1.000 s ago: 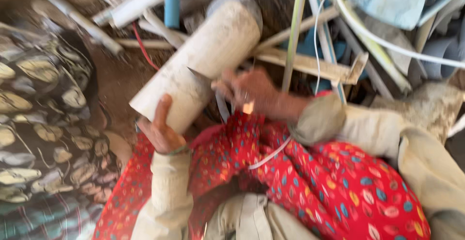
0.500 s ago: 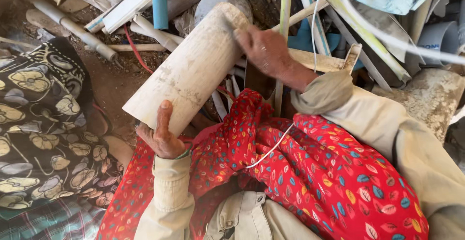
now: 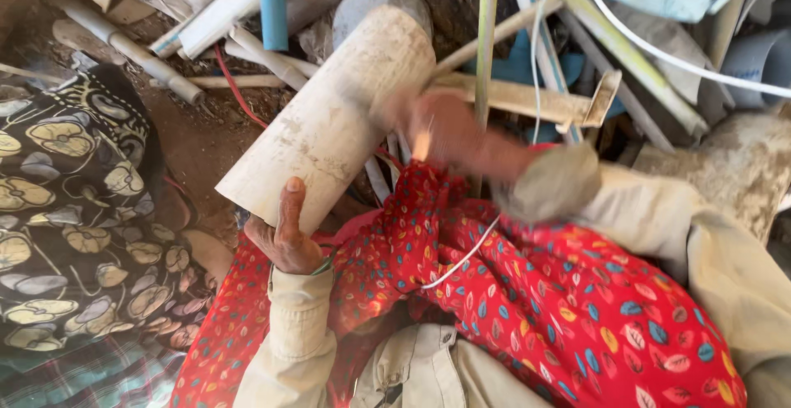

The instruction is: The person uses a knife to scrape the exterior surface of a white PVC pipe while holding it by hand.

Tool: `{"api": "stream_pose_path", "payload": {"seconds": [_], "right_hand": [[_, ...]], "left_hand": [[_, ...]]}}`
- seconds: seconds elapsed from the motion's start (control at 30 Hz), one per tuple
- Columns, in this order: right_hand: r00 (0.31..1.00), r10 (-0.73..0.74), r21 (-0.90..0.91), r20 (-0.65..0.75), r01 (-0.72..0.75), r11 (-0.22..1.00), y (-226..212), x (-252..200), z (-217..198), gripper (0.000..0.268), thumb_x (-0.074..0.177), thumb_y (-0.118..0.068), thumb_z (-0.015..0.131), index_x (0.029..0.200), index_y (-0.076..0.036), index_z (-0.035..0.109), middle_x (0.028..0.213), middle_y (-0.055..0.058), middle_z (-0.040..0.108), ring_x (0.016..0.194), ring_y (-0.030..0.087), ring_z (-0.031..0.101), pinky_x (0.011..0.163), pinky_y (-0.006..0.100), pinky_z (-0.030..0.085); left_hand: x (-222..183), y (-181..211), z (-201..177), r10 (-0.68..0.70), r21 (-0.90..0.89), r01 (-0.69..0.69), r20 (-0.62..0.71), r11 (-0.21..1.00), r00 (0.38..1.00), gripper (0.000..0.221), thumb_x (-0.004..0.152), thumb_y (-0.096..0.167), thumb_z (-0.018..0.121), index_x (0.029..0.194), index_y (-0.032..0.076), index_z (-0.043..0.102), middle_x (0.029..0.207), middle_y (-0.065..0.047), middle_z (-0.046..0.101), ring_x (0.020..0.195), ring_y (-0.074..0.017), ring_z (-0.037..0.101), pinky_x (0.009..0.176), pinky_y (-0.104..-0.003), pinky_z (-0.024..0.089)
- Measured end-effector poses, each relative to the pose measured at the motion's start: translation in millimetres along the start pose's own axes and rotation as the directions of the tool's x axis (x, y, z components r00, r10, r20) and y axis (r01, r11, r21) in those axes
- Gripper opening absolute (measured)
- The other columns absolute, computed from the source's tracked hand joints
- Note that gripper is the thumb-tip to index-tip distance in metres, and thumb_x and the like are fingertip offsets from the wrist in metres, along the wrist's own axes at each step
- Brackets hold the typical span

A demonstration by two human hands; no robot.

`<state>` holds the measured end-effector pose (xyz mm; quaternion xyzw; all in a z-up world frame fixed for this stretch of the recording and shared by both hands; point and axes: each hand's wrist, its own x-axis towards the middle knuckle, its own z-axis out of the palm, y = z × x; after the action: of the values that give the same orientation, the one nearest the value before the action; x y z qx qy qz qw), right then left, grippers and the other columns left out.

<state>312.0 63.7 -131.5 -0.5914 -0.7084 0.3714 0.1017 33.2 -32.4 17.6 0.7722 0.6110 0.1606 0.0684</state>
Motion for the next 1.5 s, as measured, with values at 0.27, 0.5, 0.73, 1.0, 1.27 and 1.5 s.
{"api": "stream_pose_path", "payload": {"seconds": [0.27,0.5,0.73,1.0,1.27,1.5], "right_hand": [[0.981,-0.162,-0.011,-0.103,0.162,0.987,1.1,-3.7,-4.3,0.045,0.104,-0.047,0.051,0.095,-0.007,0.069,0.078,0.018,0.069,0.067,0.038,0.069,0.058,0.048,0.055],[0.976,0.206,0.112,0.068,-0.213,0.971,-9.7,5.6,-35.8,0.06,0.107,-0.057,0.048,0.09,-0.004,0.07,0.078,0.021,0.07,0.072,0.042,0.07,0.065,0.054,0.054],[0.976,0.161,0.105,0.144,-0.177,0.979,-0.5,0.1,-35.7,0.06,0.107,-0.057,0.043,0.086,-0.008,0.071,0.074,0.018,0.068,0.07,0.04,0.069,0.069,0.054,0.055],[0.999,-0.033,0.225,0.039,0.023,0.974,-24.2,-18.7,-33.4,0.059,0.101,-0.058,0.048,0.083,-0.006,0.07,0.076,0.02,0.069,0.072,0.04,0.069,0.068,0.053,0.055],[0.98,-0.031,0.314,0.195,-0.033,0.949,-26.3,-31.1,-24.0,0.053,0.104,-0.053,0.044,0.094,-0.008,0.071,0.079,0.019,0.07,0.075,0.038,0.07,0.072,0.052,0.056],[0.979,0.106,0.215,0.174,-0.143,0.966,1.5,1.3,-48.2,0.053,0.105,-0.051,0.045,0.085,-0.009,0.072,0.078,0.017,0.071,0.072,0.038,0.071,0.068,0.051,0.056]], "left_hand": [[-4.5,7.0,2.8,-0.103,-0.173,0.103,0.011,0.979,0.995,0.023,0.1,-0.002,0.068,0.122,0.0,0.073,0.116,-0.022,0.073,0.105,-0.0345,0.073,0.092,-0.039,0.058],[9.4,28.4,-2.2,-0.352,-0.464,0.344,0.074,0.816,0.933,0.018,0.102,0.001,0.069,0.119,-0.003,0.073,0.114,-0.023,0.074,0.102,-0.0371,0.071,0.092,-0.04,0.055],[16.6,41.1,-8.0,-0.46,-0.582,0.464,0.168,0.668,0.872,0.024,0.099,0.01,0.073,0.116,-0.006,0.07,0.113,-0.015,0.074,0.101,-0.0196,0.069,0.093,-0.032,0.054],[28.0,53.2,-13.1,-0.527,-0.606,0.541,0.224,0.583,0.819,0.026,0.099,0.013,0.072,0.114,-0.007,0.071,0.107,-0.013,0.076,0.096,-0.0176,0.069,0.09,-0.032,0.054],[11.7,39.2,-9.9,0.198,-0.075,-0.193,0.065,0.978,0.978,0.021,0.099,-0.001,0.068,0.118,0.0,0.075,0.111,-0.022,0.074,0.102,-0.0312,0.071,0.092,-0.035,0.055],[15.7,57.7,-3.6,-0.366,-0.588,0.395,0.175,0.706,0.914,0.025,0.097,0.009,0.073,0.117,-0.006,0.07,0.114,-0.02,0.075,0.102,-0.0271,0.072,0.095,-0.036,0.055]]}}
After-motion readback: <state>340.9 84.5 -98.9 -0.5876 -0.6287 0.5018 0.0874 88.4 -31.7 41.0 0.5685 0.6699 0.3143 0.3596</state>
